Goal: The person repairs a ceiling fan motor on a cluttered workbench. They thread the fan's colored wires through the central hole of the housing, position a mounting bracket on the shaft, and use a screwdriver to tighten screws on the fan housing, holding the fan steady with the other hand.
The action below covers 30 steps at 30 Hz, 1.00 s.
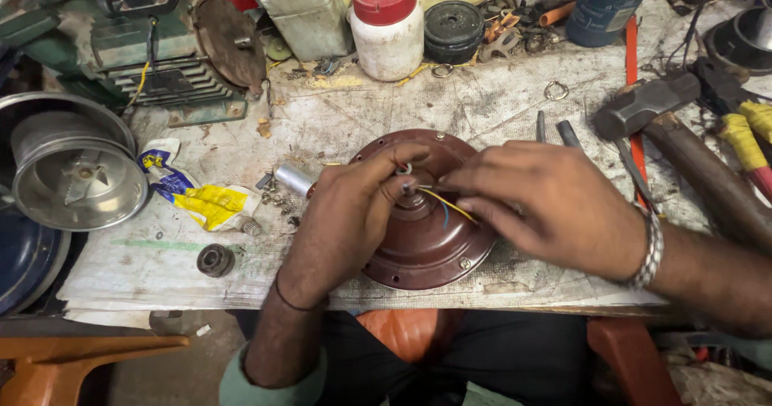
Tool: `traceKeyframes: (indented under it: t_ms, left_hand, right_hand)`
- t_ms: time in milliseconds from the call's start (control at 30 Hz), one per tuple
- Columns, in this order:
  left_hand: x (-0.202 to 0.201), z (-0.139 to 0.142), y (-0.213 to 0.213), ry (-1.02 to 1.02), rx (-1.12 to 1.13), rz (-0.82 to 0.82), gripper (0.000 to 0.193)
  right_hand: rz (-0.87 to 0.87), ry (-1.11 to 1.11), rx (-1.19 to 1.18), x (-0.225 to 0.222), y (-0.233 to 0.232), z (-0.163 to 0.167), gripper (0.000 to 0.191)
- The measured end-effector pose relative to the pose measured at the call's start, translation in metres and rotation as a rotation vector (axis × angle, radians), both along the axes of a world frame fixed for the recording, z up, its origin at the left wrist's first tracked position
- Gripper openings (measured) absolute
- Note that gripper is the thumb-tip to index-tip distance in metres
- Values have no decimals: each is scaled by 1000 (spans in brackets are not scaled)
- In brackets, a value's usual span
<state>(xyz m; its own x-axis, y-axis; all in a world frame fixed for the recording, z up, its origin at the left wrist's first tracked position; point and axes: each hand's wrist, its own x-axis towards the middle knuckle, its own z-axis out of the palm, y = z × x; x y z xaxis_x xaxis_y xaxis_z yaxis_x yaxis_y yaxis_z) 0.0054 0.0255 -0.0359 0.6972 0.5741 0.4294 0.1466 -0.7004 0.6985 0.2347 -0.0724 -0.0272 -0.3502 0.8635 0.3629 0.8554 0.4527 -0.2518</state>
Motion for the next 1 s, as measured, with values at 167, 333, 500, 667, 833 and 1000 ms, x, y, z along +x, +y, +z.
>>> traceKeyframes:
  t_ms: [167, 333, 500, 667, 833, 1000]
  left_hand:
    - [3, -6, -4, -74, -18, 31, 18]
    - [8, -14, -9, -129, -8, 142, 14]
    - [11, -19, -15, -176, 61, 170, 15]
    - [9, -17, -12, -134, 43, 143, 15]
    - [14, -20, -23, -190, 97, 234, 16]
    - [14, -18, -22, -192, 101, 248, 16]
  right_hand:
    - [-27, 741, -598, 3, 13, -7, 27]
    - [-123, -118, -116, -16, -9, -4, 34]
    - [-254, 440, -587, -22, -7, -9, 30]
    - [63, 449, -251, -20, -4, -7, 22]
    - [-286, 670, -738, -33, -20, -18, 33]
    - [-231, 1212, -808, -34, -18, -22, 31]
